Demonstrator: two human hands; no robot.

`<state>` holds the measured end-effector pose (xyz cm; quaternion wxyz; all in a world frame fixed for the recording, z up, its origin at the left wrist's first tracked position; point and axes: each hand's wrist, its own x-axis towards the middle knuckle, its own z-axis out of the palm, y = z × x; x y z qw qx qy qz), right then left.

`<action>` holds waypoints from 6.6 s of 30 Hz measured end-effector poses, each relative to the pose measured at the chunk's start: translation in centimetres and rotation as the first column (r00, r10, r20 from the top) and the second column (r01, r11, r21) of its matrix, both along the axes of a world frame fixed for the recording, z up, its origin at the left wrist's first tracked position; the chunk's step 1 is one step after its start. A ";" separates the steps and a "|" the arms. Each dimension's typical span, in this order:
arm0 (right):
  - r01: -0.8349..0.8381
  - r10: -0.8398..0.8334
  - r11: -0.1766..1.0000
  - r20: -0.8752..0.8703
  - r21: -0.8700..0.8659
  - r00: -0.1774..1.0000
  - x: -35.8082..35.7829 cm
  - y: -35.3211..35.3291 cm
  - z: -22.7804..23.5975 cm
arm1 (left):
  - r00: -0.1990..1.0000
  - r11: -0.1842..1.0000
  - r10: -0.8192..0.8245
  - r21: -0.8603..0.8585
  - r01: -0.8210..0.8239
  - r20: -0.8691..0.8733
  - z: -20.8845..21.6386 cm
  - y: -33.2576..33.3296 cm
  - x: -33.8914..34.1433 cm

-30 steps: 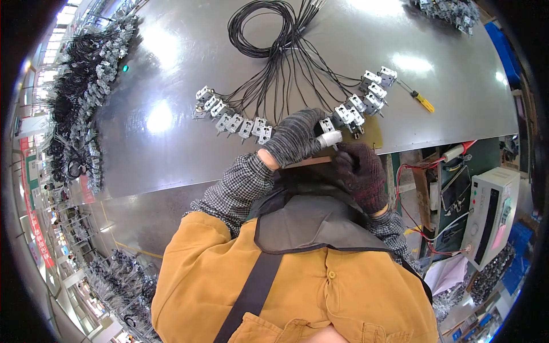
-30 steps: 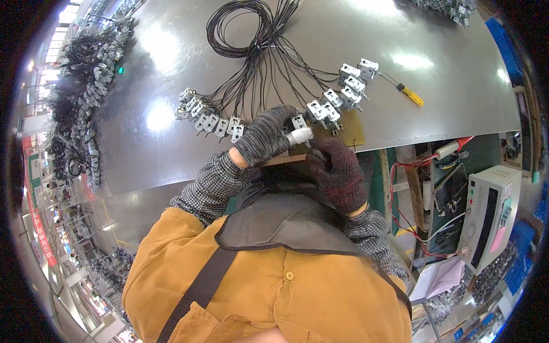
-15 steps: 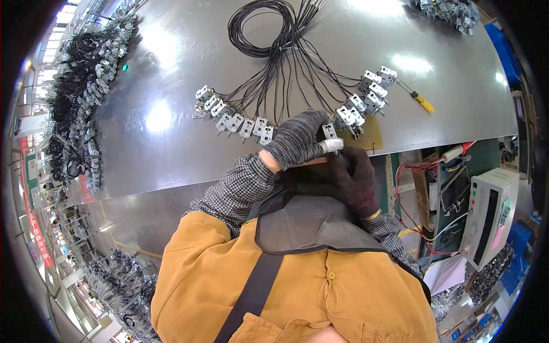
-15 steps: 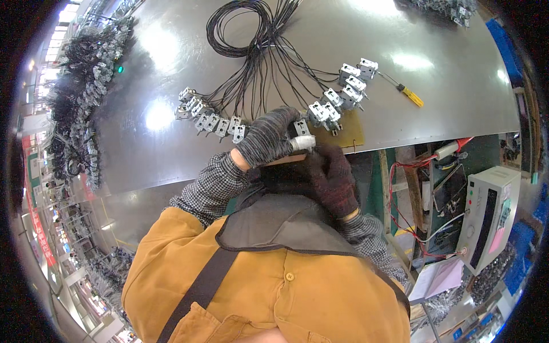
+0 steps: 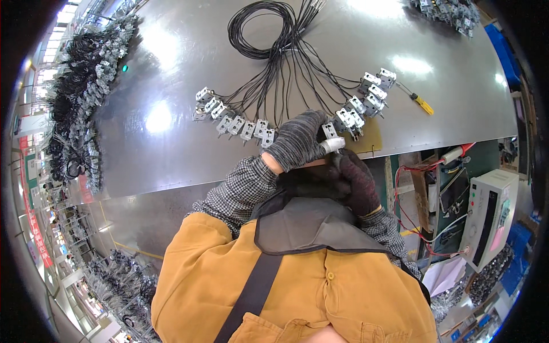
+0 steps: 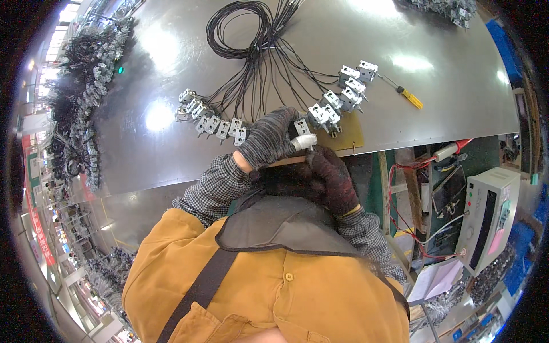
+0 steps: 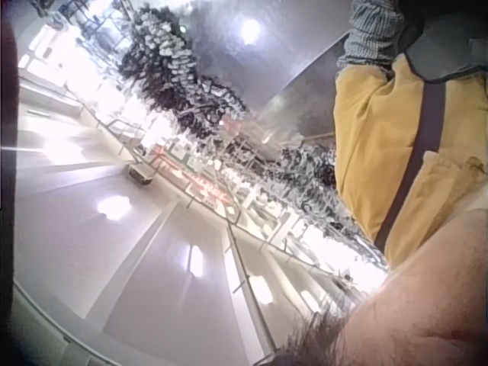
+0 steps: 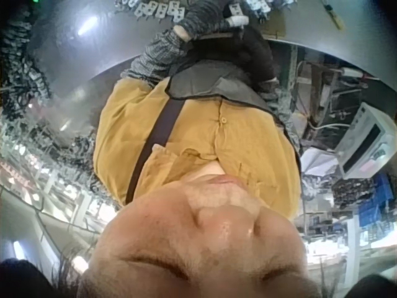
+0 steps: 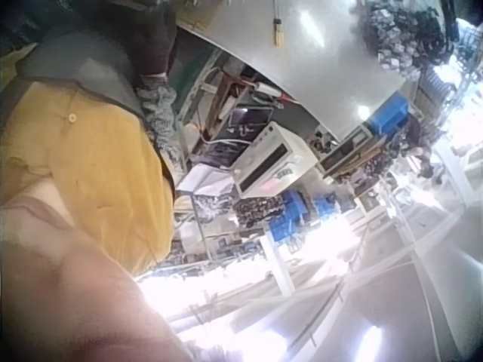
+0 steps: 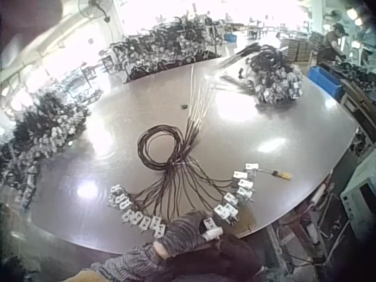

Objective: Connect individual wires from a large bundle into specific electrical components on an assembly board.

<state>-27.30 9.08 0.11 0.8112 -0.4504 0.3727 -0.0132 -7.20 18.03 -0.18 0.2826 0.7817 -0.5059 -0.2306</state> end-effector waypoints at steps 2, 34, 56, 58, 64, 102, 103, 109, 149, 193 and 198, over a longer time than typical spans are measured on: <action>-0.038 0.039 0.999 -0.067 0.010 0.997 0.0 0.1 -0.5 | 0.999 1.000 -0.013 -0.012 0.014 0.032 0.1 0.0 -0.1; 0.322 -0.202 0.867 0.324 -0.380 0.924 4.3 -6.1 -1.2 | 0.985 0.988 -0.024 -0.147 0.049 0.169 1.0 1.6 1.1; 0.049 0.222 0.204 0.095 -0.978 0.970 0.6 -1.5 -1.4 | 0.997 0.997 -0.070 0.033 0.069 0.035 1.4 -1.2 1.7; 0.067 0.239 0.157 0.104 -0.985 0.965 0.2 -0.8 -2.9 | 0.996 0.996 -0.085 0.026 0.084 0.041 1.8 -1.2 1.5; 0.057 -0.159 0.806 0.123 0.589 0.980 -0.7 0.2 -0.9 | 0.991 0.994 -0.111 0.016 0.110 0.075 1.8 -0.7 1.5; -0.010 0.387 0.323 0.122 -0.946 0.914 -0.6 -0.8 -1.6 | 0.899 0.957 -0.210 0.269 0.108 0.383 3.2 1.1 0.2; -0.012 0.390 0.326 0.123 -0.945 0.912 -0.5 -0.9 -2.0 | 0.901 0.957 -0.207 0.272 0.105 0.382 2.8 1.3 0.4; -0.027 0.283 0.567 0.164 -0.823 0.945 1.1 -2.8 -2.6 | 0.999 1.000 0.024 0.007 -0.024 0.029 1.0 1.3 1.5; -0.126 0.163 0.894 0.050 -0.431 0.985 -1.8 -0.1 -3.6 | 0.978 0.995 -0.059 -0.069 0.074 0.198 1.5 -0.5 0.6; 0.086 0.073 0.845 0.273 -0.528 0.959 1.1 -3.5 -2.4 | 0.998 0.985 0.059 -0.164 -0.061 -0.016 -0.5 0.9 0.2; 0.200 -0.089 0.869 0.255 -0.452 0.963 2.5 -4.0 -1.0 | 0.988 0.994 -0.056 -0.102 0.041 -0.145 0.1 0.2 0.6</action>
